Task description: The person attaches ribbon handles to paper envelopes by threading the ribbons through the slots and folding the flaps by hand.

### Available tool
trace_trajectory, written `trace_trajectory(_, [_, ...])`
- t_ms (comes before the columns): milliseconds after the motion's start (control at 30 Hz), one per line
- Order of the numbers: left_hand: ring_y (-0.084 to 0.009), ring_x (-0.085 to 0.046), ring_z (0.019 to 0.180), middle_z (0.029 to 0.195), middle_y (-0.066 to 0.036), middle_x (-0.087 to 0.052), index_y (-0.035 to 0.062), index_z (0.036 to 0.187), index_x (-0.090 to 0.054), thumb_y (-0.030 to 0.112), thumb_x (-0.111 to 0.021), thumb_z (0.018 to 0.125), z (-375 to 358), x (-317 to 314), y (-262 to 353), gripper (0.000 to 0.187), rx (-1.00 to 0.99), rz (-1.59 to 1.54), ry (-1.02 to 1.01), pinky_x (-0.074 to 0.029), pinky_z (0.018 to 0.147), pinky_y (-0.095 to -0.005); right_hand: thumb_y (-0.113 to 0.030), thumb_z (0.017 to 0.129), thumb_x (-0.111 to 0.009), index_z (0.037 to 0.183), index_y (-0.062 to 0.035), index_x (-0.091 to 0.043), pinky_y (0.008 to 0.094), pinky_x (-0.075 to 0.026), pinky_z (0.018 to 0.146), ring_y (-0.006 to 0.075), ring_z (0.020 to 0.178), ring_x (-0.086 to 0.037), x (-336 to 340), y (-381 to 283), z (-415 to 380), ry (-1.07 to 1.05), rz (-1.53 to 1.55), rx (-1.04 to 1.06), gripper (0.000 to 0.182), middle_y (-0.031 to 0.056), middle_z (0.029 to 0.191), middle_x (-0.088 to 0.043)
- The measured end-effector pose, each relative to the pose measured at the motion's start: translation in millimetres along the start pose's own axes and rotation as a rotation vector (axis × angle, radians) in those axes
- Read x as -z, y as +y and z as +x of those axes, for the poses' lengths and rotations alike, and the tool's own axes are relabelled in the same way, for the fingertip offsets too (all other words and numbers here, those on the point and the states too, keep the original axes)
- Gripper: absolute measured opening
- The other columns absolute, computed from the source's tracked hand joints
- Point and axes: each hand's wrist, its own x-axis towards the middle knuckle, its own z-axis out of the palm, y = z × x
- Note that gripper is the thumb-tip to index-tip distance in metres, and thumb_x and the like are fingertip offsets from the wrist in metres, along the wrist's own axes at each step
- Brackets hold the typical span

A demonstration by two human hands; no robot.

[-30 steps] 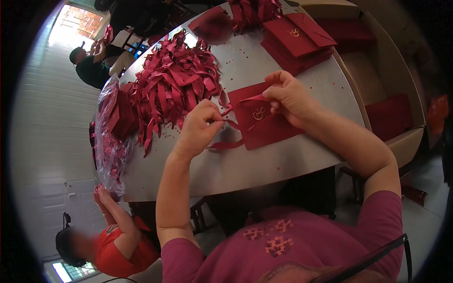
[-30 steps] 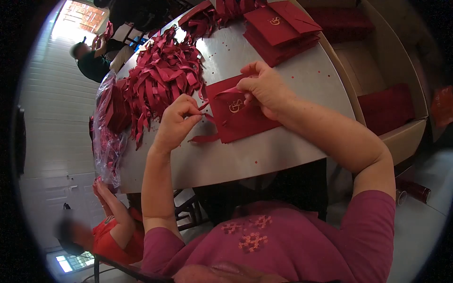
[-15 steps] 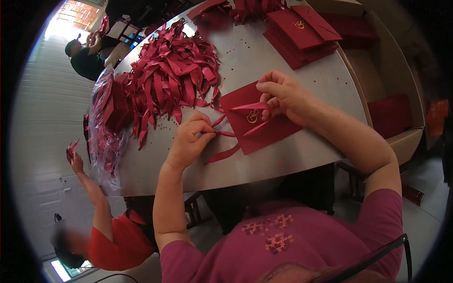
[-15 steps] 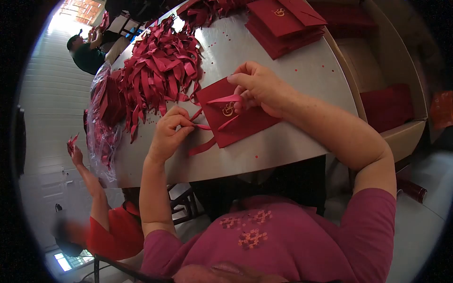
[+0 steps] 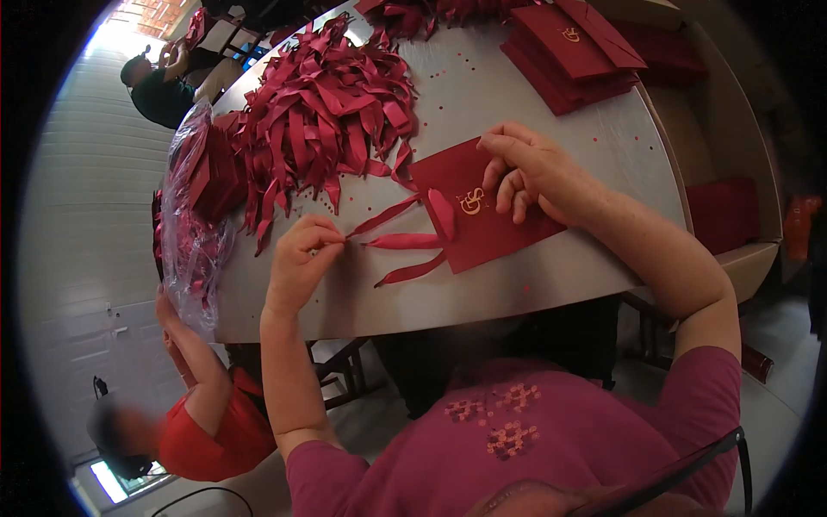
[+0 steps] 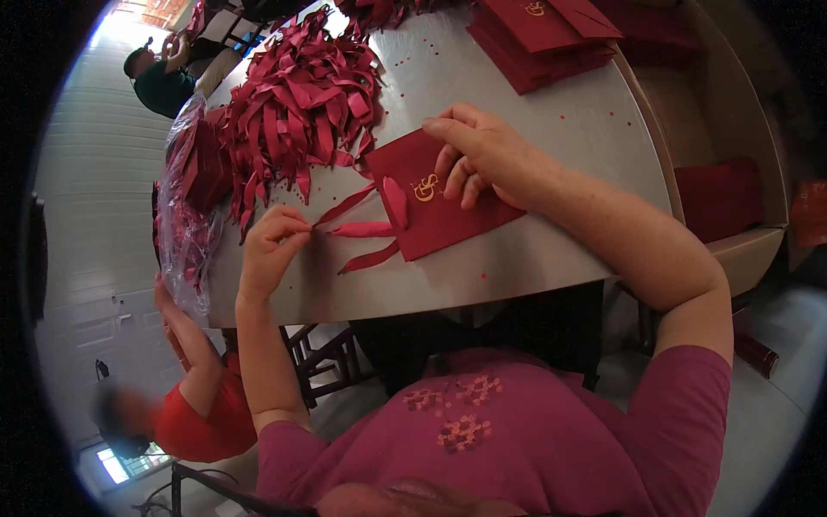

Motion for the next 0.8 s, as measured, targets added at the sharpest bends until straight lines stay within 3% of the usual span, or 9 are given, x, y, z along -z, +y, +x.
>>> trace_trajectory(133, [-0.0153, -0.060, 0.082, 0.095, -0.007, -0.061, -0.0020, 0.097, -0.065, -0.004, -0.062, 0.082, 18.0, 5.2, 20.3, 0.016, -0.024, 0.109, 0.209, -0.048, 0.069, -0.0260, -0.035, 0.096, -0.055, 0.110, -0.0075, -0.048, 0.0231, -0.048, 0.037, 0.0136, 0.052, -0.061, -0.2, -0.6, 0.5, -0.013, -0.006, 0.003, 0.032, 0.0090, 0.080, -0.059])
trace_trajectory(233, [-0.0218, -0.063, 0.088, 0.101, -0.012, -0.064, -0.0005, 0.106, -0.064, 0.000, -0.059, 0.086, 50.8, -14.5, 52.1, 0.021, -0.149, 0.091, 0.114, -0.050, 0.079, -0.0309, -0.038, 0.096, -0.055, 0.113, -0.0063, -0.048, 0.0240, -0.048, 0.039, 0.0140, 0.053, -0.060, 2.5, -0.5, 1.2, -0.044, -0.024, -0.004, 0.037, 0.0099, 0.081, -0.058])
trace_trajectory(300, [-0.0225, -0.062, 0.089, 0.100, -0.013, -0.063, -0.0009, 0.114, -0.062, 0.003, -0.056, 0.089, 80.8, -41.0, 60.3, 0.026, -0.394, 0.237, 0.076, -0.048, 0.082, -0.0318, -0.040, 0.095, -0.056, 0.115, -0.0051, -0.048, 0.0250, -0.049, 0.041, 0.0148, 0.054, -0.060, 2.6, -1.1, 1.3, -0.063, -0.040, -0.006, 0.041, 0.0109, 0.082, -0.057])
trace_trajectory(433, [-0.0365, -0.061, 0.102, 0.110, -0.019, -0.064, 0.0010, 0.114, -0.063, 0.012, -0.062, 0.086, 115.6, -75.9, 74.9, 0.030, -0.321, 0.239, -0.076, -0.048, 0.090, -0.0396, -0.039, 0.096, -0.054, 0.113, -0.0075, -0.049, 0.0247, -0.049, 0.039, 0.0149, 0.054, -0.060, 2.6, -1.4, 0.4, -0.048, -0.030, -0.002, 0.036, 0.0106, 0.080, -0.059])
trace_trajectory(533, [-0.0344, -0.064, 0.097, 0.103, -0.019, -0.066, 0.0003, 0.116, -0.063, 0.012, -0.066, 0.083, 129.9, -72.4, 86.7, 0.035, -0.180, 0.362, -0.172, -0.050, 0.086, -0.0372, -0.036, 0.098, -0.052, 0.112, -0.0084, -0.050, 0.0241, -0.049, 0.039, 0.0141, 0.053, -0.060, 2.5, -2.7, -1.2, -0.050, 0.015, -0.008, 0.032, 0.0100, 0.080, -0.060])
trace_trajectory(600, [-0.0270, -0.067, 0.085, 0.093, -0.016, -0.068, -0.0008, 0.117, -0.062, 0.011, -0.068, 0.081, 137.2, -61.9, 87.6, 0.038, 0.101, 0.205, -0.451, -0.053, 0.076, -0.0345, -0.036, 0.098, -0.051, 0.112, -0.0080, -0.050, 0.0245, -0.049, 0.040, 0.0143, 0.054, -0.061, 3.7, -5.3, -3.3, -0.056, 0.040, -0.005, 0.031, 0.0102, 0.081, -0.061])
trace_trajectory(633, [-0.0160, -0.064, 0.072, 0.081, -0.008, -0.066, -0.0005, 0.108, -0.063, 0.008, -0.068, 0.081, 135.8, -58.8, 87.6, 0.029, 0.200, 0.017, -0.459, -0.051, 0.065, -0.0288, -0.034, 0.099, -0.050, 0.112, -0.0076, -0.051, 0.0245, -0.049, 0.041, 0.0147, 0.054, -0.061, 3.7, -6.8, -4.2, -0.093, 0.098, 0.036, 0.029, 0.0102, 0.081, -0.061])
trace_trajectory(700, [-0.0129, -0.061, 0.069, 0.079, -0.005, -0.064, 0.0008, 0.103, -0.063, 0.007, -0.068, 0.082, 130.5, -45.2, 88.9, 0.022, 0.286, -0.144, -0.445, -0.049, 0.063, -0.0265, -0.032, 0.099, -0.050, 0.111, -0.0071, -0.051, 0.0245, -0.049, 0.042, 0.0151, 0.055, -0.061, 2.9, -10.0, -7.1, -0.135, 0.153, 0.083, 0.028, 0.0101, 0.081, -0.061])
trace_trajectory(800, [-0.0079, -0.055, 0.066, 0.078, 0.001, -0.060, 0.0045, 0.091, -0.062, 0.005, -0.066, 0.084, 115.7, -21.9, 89.8, 0.009, 0.290, -0.398, -0.283, -0.045, 0.059, -0.0226, -0.023, 0.096, -0.056, 0.110, -0.0061, -0.052, 0.0247, -0.050, 0.059, 0.0129, 0.069, -0.062, 7.4, -10.9, -12.9, 0.033, 0.056, 0.471, 0.022, 0.0073, 0.086, -0.061])
